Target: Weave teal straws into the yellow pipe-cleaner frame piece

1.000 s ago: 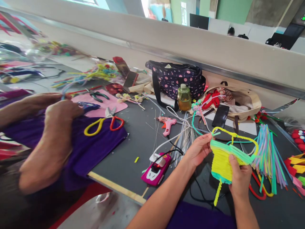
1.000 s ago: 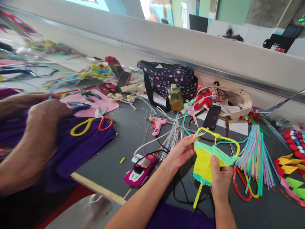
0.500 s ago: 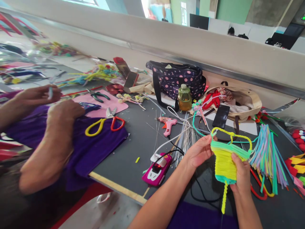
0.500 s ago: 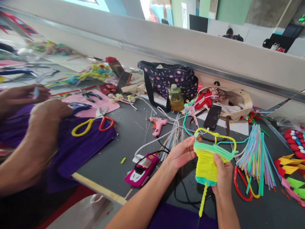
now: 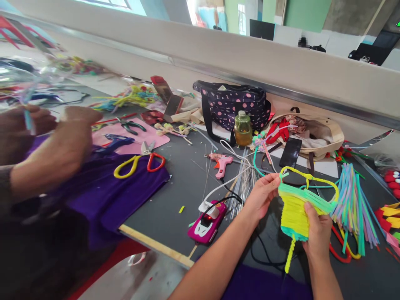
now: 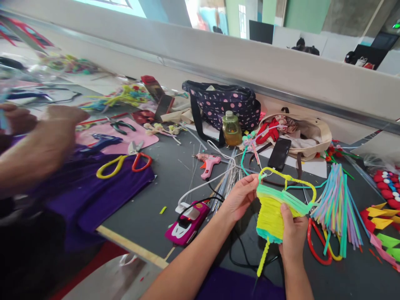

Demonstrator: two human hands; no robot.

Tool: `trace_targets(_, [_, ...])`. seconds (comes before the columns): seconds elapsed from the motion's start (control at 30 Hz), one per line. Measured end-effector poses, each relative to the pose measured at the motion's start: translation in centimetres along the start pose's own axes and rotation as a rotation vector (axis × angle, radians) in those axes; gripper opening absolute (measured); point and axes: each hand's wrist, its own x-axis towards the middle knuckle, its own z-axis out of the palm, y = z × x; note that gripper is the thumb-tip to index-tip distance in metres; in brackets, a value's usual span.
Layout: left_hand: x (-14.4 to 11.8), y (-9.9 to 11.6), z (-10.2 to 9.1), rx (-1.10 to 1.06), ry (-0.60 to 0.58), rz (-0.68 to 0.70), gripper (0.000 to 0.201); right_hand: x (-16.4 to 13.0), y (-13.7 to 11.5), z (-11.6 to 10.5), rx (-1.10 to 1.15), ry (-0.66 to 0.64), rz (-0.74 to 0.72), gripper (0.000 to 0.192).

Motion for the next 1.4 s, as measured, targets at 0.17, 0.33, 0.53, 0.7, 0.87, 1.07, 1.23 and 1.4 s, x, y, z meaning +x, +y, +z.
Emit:
trace_targets(0.17, [-0.3,0.0,0.6,0.358,0.256,0.424,0.027,-0.7,0.7,-0.6,-0.200,-0.002,-0.229,0.028])
trace_targets(0.33, [-1.0,0.1,1.0,0.656,0.297,0.601,0.023,-1.1,1.4,-1.2,-0.424,-0.057,-0.481,0.023])
trace_targets(0.53, [-1.2,0.3,0.8,0.558,0.335,0.595,0.019,-1.2,1.7,-1.5,-0.548,-0.104,-0.670,0.021])
trace_targets(0.7, [-1.0,0.4,0.7,0.542,0.323,0.578,0.014,-1.2,1.4,-1.4,-0.555,-0.099,-0.693,0.020])
trace_targets(0.87, [-0.9,0.5,0.6,0.536,0.313,0.602,0.013,-1.2,1.2,-1.2,-0.528,-0.128,-0.701,0.015])
trace_targets(1.07, [-0.7,0.5,0.5,0.374,0.330,0.526,0.015,-1.3,1.3,-1.1,-0.462,-0.048,-0.582,0.025])
trace_targets(1.23, [-0.4,0.7,0.3,0.172,0.279,0.360,0.019,-1.2,1.3,-0.9,-0.268,-0.052,-0.290,0.025])
trace_targets(1.4, [-0.3,0.9,0.1,-0.001,0.157,0.199,0.026,-1.1,0.8,-0.3,-0.045,-0.056,-0.052,0.028])
